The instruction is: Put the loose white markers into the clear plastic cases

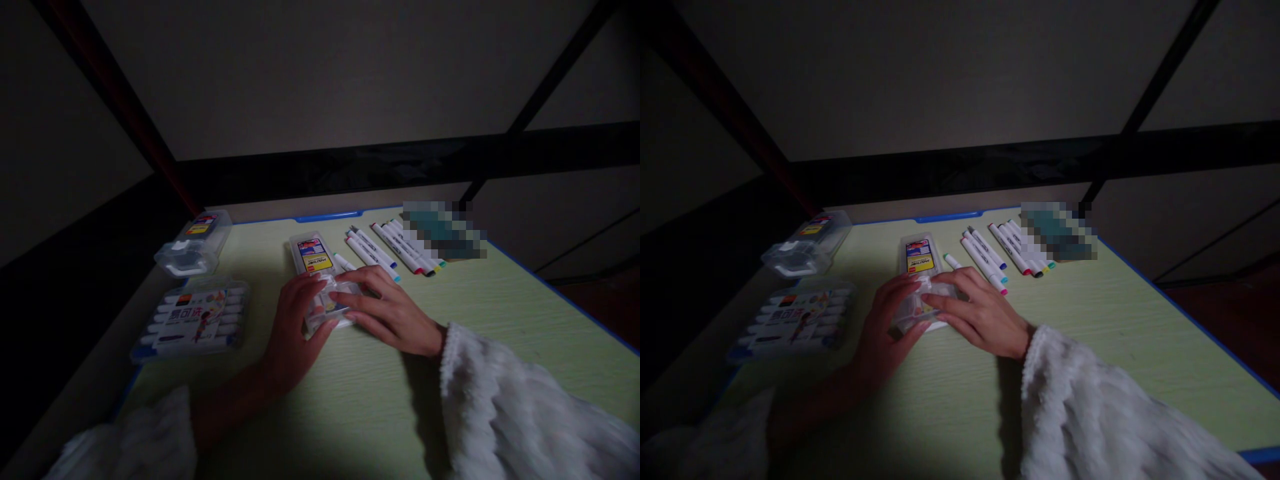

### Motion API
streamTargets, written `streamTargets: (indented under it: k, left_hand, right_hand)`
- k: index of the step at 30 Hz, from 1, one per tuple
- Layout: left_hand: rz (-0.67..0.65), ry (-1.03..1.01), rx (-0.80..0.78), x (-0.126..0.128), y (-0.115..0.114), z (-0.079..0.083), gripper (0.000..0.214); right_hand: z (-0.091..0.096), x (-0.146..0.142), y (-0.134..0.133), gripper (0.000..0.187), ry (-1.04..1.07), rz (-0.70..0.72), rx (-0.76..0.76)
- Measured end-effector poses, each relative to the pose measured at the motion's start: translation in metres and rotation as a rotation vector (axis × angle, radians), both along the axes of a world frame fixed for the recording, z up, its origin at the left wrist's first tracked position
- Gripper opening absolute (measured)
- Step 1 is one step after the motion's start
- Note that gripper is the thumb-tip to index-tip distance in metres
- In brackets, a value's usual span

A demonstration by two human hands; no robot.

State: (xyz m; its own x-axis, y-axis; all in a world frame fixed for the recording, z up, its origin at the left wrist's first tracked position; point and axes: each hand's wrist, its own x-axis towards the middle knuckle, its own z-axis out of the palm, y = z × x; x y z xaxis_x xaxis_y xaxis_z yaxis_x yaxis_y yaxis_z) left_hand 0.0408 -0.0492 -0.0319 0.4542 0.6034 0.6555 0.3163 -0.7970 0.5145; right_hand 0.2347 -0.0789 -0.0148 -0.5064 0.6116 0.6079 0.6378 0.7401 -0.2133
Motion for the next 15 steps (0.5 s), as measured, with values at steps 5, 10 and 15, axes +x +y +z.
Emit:
streamTargets:
  k: [5,10,15]
  left_hand:
    - [0.004,-0.012,0.007,0.0004,0.0007,-0.0006,0.044]
    - [0.018,-0.04,-0.006,0.0015,0.0009,-0.0031,0.044]
    - [0.025,-0.073,-0.095,0.0004,-0.0006,-0.0061,0.051]
  right_hand:
    - [0.0009,-0.0005,-0.0007,0.028,0.013,0.011,-0.004]
    - [0.0009,-0.0023,-0.0001,0.03,0.069,0.009,-0.04]
    - [-0.0025,-0.0026,0.0011,0.045,0.209,-0.018,-0.141]
